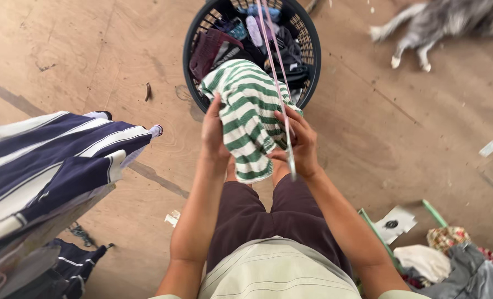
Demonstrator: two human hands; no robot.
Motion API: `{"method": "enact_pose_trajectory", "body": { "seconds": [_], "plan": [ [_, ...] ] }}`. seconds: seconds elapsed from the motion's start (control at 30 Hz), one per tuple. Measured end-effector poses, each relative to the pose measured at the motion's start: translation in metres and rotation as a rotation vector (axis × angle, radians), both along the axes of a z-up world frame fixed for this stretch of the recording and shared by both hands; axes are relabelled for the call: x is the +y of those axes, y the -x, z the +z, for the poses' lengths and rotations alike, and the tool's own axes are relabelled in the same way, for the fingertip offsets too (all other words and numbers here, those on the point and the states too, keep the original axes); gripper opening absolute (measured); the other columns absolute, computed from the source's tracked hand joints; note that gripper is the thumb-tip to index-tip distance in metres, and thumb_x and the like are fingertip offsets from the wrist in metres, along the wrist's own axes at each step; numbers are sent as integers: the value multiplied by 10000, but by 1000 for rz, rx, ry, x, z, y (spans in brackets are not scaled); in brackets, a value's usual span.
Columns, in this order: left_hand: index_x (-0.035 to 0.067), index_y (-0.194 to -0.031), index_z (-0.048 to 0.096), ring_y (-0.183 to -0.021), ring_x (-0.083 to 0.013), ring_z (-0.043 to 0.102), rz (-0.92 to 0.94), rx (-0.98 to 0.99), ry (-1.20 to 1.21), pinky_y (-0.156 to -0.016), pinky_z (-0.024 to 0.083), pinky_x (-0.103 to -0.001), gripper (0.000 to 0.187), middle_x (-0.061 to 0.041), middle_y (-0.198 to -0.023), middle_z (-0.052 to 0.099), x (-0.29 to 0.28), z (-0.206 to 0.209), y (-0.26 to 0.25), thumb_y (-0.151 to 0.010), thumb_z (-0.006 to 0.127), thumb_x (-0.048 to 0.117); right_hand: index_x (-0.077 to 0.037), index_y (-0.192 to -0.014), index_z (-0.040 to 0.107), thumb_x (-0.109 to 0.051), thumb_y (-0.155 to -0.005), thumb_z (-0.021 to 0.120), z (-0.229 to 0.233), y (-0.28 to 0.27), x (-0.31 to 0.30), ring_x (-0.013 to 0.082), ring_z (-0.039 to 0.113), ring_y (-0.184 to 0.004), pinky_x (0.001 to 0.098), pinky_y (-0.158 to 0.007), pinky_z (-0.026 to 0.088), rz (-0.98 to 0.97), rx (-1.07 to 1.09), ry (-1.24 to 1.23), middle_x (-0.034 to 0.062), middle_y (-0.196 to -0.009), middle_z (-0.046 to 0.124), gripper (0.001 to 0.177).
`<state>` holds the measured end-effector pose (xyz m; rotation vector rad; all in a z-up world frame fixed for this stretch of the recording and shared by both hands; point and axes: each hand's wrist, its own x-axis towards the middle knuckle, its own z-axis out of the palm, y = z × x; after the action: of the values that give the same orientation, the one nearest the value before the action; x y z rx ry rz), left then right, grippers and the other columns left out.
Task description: The person takes various garments from a laundry basket, places them on hangers, and hangs them on a metal drying rack. Items handled include a floral-patterned garment, a pink top, a white and maroon shirt, a striped towel, and a black garment.
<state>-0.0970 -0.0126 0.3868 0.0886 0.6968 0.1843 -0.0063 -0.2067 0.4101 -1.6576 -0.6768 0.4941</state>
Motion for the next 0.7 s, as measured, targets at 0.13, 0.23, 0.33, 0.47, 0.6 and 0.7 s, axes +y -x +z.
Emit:
{"method": "enact_pose_trajectory", "body": {
  "seconds": [0.13,0.23,0.33,0.47,0.6,0.7],
  "plan": [
    [6,-1539,409,-1358,-286,536,85,72,-211,-1151,429,-404,693,-153,-1507,524,-41,19,-2,-1066,468,510,-1,-1458,552,-60,-906,813,-25,17,6,219,620,-1279,356,-1064,539,-46,230,-46,146,-1406,634,614],
    [33,-1590,369,-1456,-299,464,-85,6,-778,-1234,366,-406,784,-126,-1567,478,-47,33,5,-956,716,335,34,-1454,544,-76,-1014,707,-55,17,14,178,649,-1223,352,-1034,569,-110,547,-183,118,-1379,663,482],
    [43,-1544,374,-1466,-323,392,-289,64,-1752,-1225,295,-454,1020,-140,-1551,439,-37,46,22,-716,863,382,17,-1436,509,-51,-1014,650,-63,15,14,163,653,-1214,340,-1014,580,-71,577,-276,89,-1378,646,450],
    [24,-1386,489,-1444,-256,391,-297,133,-1813,-1182,360,-407,765,-160,-1494,466,-39,24,45,-721,848,144,57,-1429,569,-7,-1072,623,-56,9,23,176,650,-1193,332,-1015,557,-42,568,-233,117,-1364,665,366],
    [-2,-1251,633,-1199,-204,577,-107,242,-1110,-1039,432,-359,250,-143,-1320,644,-35,-55,65,-1010,568,17,-8,-1422,523,-63,-1008,587,-68,-15,13,159,656,-1202,312,-1043,548,-124,889,-272,76,-1353,651,423],
    [-14,-1245,685,-907,-191,601,-9,398,-778,-793,487,-356,307,-139,-1091,679,-9,-86,83,-1185,455,179,34,-1374,566,-60,-1004,643,-88,-41,-3,169,652,-1175,319,-1036,530,-114,671,29,85,-1306,683,390]
  ]
}}
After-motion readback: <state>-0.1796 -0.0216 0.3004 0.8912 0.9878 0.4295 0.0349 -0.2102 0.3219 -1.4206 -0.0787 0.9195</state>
